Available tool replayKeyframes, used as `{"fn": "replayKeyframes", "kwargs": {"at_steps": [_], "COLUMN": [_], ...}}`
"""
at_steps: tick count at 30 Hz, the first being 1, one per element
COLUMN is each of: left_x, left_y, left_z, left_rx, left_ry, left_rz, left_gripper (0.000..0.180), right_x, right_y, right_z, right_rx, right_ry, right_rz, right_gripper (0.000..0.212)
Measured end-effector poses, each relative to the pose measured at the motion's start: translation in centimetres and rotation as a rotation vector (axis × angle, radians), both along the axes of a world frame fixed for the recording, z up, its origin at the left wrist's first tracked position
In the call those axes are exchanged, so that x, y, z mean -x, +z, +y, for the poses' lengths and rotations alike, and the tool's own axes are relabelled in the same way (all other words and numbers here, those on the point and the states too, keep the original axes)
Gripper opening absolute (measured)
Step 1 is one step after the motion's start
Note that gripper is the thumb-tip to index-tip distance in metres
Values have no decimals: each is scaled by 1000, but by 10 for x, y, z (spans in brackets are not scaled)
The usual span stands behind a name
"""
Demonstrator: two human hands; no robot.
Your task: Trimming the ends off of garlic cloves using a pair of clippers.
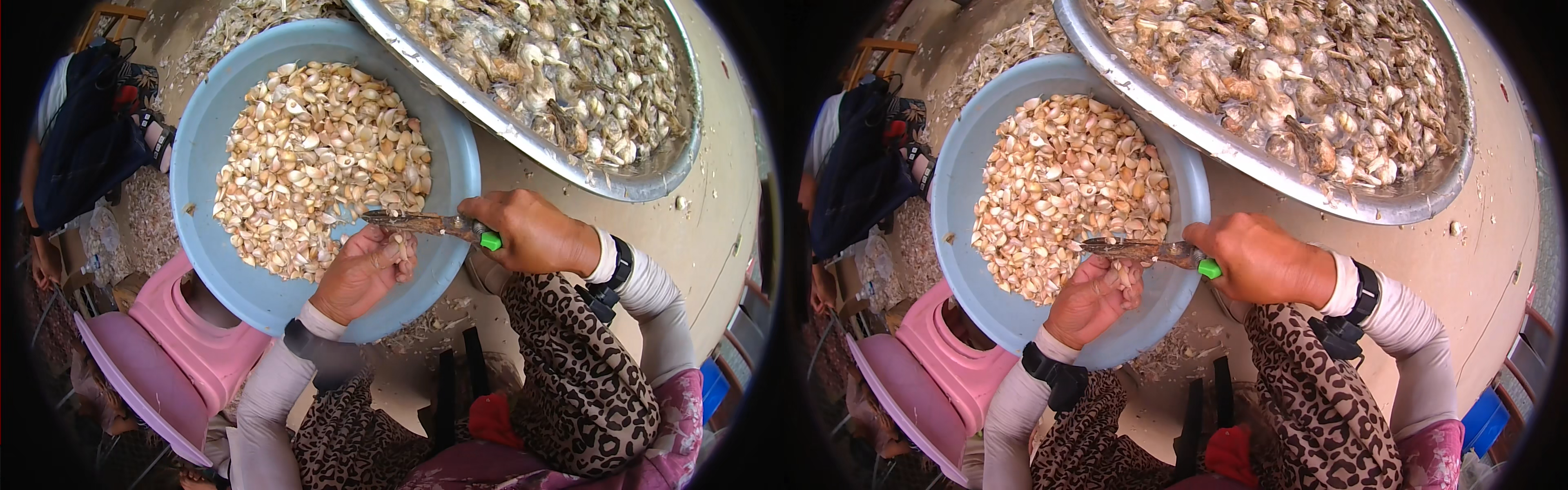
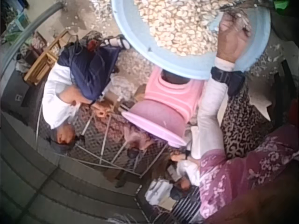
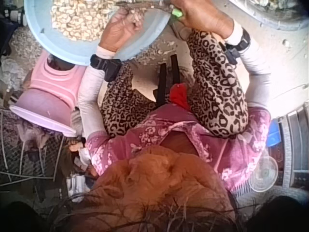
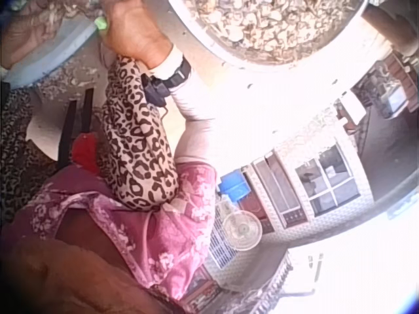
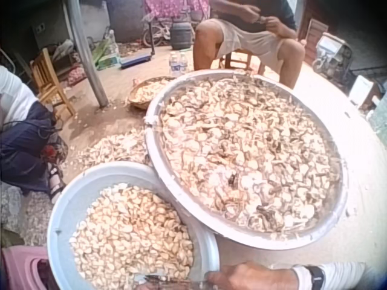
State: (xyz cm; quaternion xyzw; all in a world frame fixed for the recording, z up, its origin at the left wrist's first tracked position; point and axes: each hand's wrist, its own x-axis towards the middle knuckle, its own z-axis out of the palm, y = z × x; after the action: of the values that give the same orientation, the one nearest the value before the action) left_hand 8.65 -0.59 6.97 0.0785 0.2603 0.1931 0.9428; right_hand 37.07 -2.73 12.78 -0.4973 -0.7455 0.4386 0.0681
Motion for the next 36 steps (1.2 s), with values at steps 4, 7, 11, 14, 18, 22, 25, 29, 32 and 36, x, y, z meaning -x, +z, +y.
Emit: {"fn": "replayKeyframes", "kwargs": {"at_steps": [4, 7, 11, 14, 18, 22, 25, 29, 32, 36], "left_x": [12, 21, 17, 1, -14, -18, -10, 3, 9, 6], "left_y": [-11, -34, -65, -69, -80, -89, -92, -73, -53, -14], "left_z": [20, 27, 32, 28, 25, 24, 26, 26, 31, 28], "left_rx": [35, -23, -430, -1203, -1629, -1685, -1572, -1026, -489, -319], "left_ry": [-43, 0, -176, -411, -839, -939, -881, -432, -337, -99], "left_rz": [86, 253, 764, 1021, 1236, 1227, 1169, 889, 716, 503], "left_gripper": [15, 16, 13, 10, 5, 13, 18, 19, 22, 30], "right_x": [3, -2, -1, -2, -4, -5, -2, -4, -6, -4], "right_y": [7, -1, -1, -1, 0, 4, 11, 15, 14, 16], "right_z": [4, 0, 0, 0, 1, 2, 4, 4, 2, 2], "right_rx": [79, -82, -79, -58, -38, -47, -19, 7, -66, -163], "right_ry": [-239, -261, -231, -212, -195, -189, -177, -153, -112, -68], "right_rz": [78, 81, 52, 42, 28, 16, 22, -26, -120, -236], "right_gripper": [52, 52, 53, 54, 55, 53, 50, 52, 55, 60]}}
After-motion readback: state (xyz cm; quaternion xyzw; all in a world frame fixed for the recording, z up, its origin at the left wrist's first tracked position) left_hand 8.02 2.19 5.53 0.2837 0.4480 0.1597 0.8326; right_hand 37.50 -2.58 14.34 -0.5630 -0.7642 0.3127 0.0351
